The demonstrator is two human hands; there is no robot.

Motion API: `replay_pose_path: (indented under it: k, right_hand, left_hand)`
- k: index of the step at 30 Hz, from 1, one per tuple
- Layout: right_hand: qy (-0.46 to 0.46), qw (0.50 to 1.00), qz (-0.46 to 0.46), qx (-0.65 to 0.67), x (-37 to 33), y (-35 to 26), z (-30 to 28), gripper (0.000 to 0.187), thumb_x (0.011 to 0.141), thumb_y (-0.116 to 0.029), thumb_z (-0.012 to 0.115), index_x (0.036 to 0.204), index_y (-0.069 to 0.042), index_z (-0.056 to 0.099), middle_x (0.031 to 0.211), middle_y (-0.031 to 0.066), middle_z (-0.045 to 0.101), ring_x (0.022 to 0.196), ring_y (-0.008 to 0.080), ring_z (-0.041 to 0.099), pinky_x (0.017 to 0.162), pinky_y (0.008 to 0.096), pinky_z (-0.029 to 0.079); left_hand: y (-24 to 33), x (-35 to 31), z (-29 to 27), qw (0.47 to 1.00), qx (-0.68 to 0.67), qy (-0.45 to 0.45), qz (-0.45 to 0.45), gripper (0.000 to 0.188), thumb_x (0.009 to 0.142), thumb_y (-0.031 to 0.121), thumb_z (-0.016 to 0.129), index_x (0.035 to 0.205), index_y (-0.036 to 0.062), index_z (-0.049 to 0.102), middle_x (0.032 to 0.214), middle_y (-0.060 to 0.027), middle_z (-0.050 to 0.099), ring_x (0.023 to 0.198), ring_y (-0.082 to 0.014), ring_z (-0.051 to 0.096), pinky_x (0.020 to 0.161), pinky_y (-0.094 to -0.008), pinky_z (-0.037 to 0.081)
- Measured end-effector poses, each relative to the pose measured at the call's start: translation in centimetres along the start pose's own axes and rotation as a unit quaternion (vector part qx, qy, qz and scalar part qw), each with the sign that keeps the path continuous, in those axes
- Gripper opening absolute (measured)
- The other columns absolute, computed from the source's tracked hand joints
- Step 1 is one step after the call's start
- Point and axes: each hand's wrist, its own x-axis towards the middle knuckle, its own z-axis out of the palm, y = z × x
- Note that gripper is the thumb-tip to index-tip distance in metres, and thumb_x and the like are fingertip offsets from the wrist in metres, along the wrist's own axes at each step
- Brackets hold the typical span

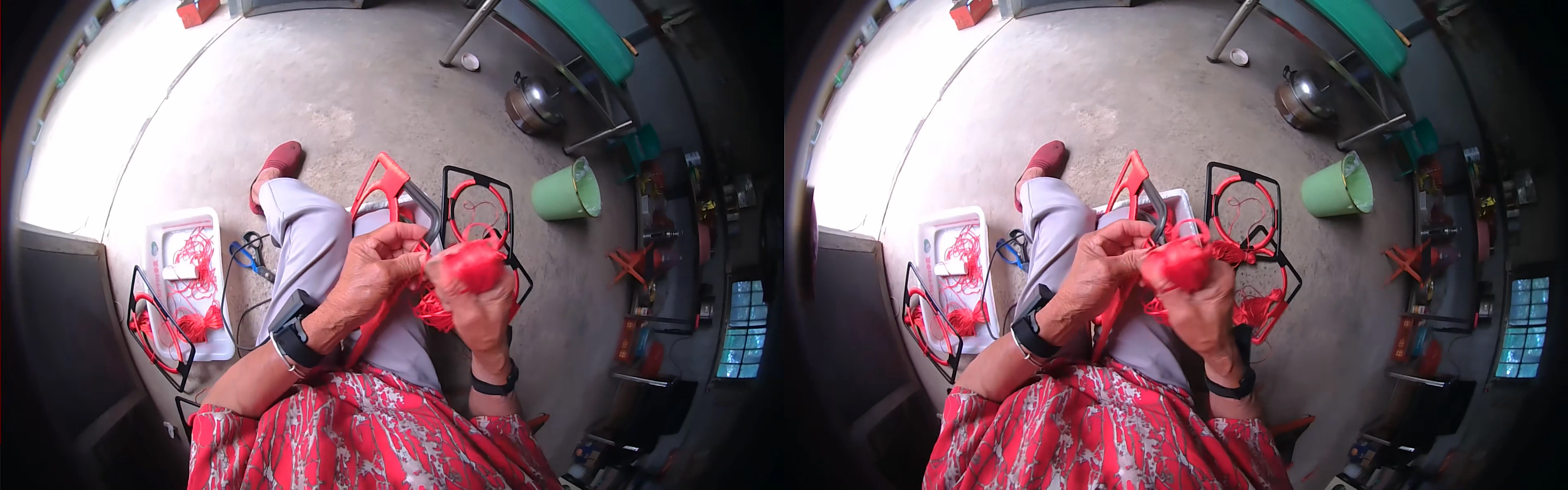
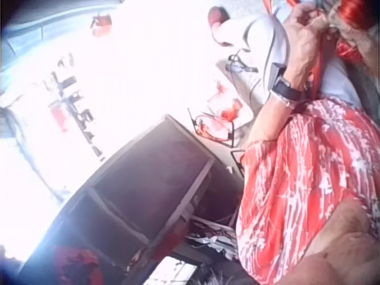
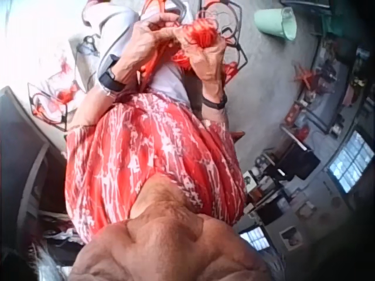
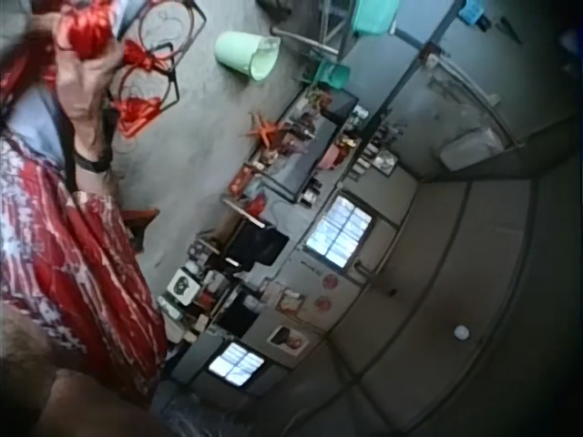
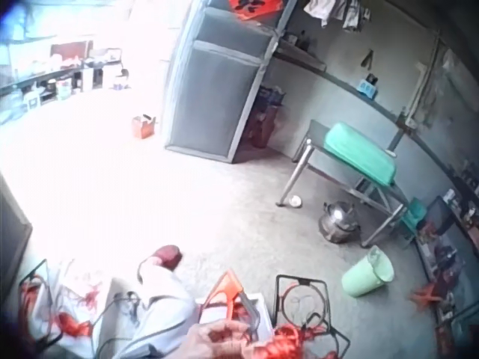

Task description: A person is weaving red string onto a plastic frame to create a furniture component.

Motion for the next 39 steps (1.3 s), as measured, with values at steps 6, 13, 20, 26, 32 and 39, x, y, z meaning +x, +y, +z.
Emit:
replay_pose_path:
  k: [6,13,20,26,32,39]
  right_hand:
    - [0.022,0.996,-0.001,-0.081,0.2,0.2,-2.0,0.009,0.084,-0.009,0.07,0.085,-0.001,0.065,0.069,-0.0015,0.06,0.058,0.0038,0.05,0.052,0.0207,0.041]
    - [-0.003,0.991,-0.048,-0.127,0.4,0.6,-2.0,0.009,0.083,-0.007,0.07,0.085,-0.001,0.065,0.071,0.0005,0.062,0.058,0.0066,0.054,0.052,0.0227,0.043]
    - [-0.033,0.995,-0.031,-0.09,1.4,-0.3,-0.4,0.01,0.085,-0.009,0.066,0.081,0.0,0.062,0.06,0.0007,0.054,0.05,0.0074,0.048,0.047,0.0224,0.037]
    - [-0.161,0.976,-0.057,-0.136,3.0,0.2,0.9,0.021,0.082,-0.02,0.073,0.082,-0.001,0.063,0.064,0.0019,0.061,0.056,0.0088,0.059,0.05,0.0263,0.045]
    - [-0.053,0.996,0.05,-0.049,2.7,-0.4,0.6,0.019,0.087,-0.019,0.068,0.077,-0.004,0.063,0.06,-0.0029,0.055,0.05,0.004,0.05,0.043,0.0215,0.037]
    - [-0.012,0.997,0.049,0.057,2.2,0.6,-0.4,0.022,0.087,-0.021,0.068,0.084,0.0,0.062,0.057,-0.0029,0.046,0.048,0.0052,0.041,0.044,0.021,0.033]
  left_hand:
    - [-0.2,-0.4,-0.4,0.999,-0.045,0.0,0.001,0.029,0.088,0.001,0.06,0.116,-0.0012,0.054,0.091,-0.0063,0.063,0.076,-0.0135,0.061,0.071,-0.026,0.05]
    - [-0.4,-0.5,-0.4,0.998,-0.056,0.005,0.007,0.027,0.089,0.001,0.059,0.116,-0.0016,0.054,0.091,-0.0072,0.063,0.076,-0.0145,0.061,0.071,-0.0269,0.051]
    - [-0.7,-0.5,-0.1,0.999,-0.014,0.004,0.038,0.021,0.089,0.003,0.06,0.11,-0.0007,0.055,0.089,-0.0042,0.062,0.076,-0.0099,0.059,0.067,-0.0242,0.048]
    - [-0.7,-0.8,0.0,0.997,-0.012,-0.009,0.07,0.013,0.09,0.002,0.057,0.103,0.0009,0.057,0.086,-0.0018,0.061,0.072,-0.0067,0.056,0.06,-0.0215,0.045]
    - [0.2,-1.3,0.0,0.999,-0.044,0.008,-0.003,0.017,0.091,0.002,0.053,0.107,-0.0019,0.057,0.087,-0.0055,0.062,0.074,-0.012,0.06,0.065,-0.0247,0.048]
    - [1.0,-1.1,-0.5,0.996,-0.071,0.045,-0.03,0.018,0.09,0.002,0.051,0.106,-0.0035,0.057,0.087,-0.0066,0.062,0.075,-0.0143,0.061,0.069,-0.0266,0.05]
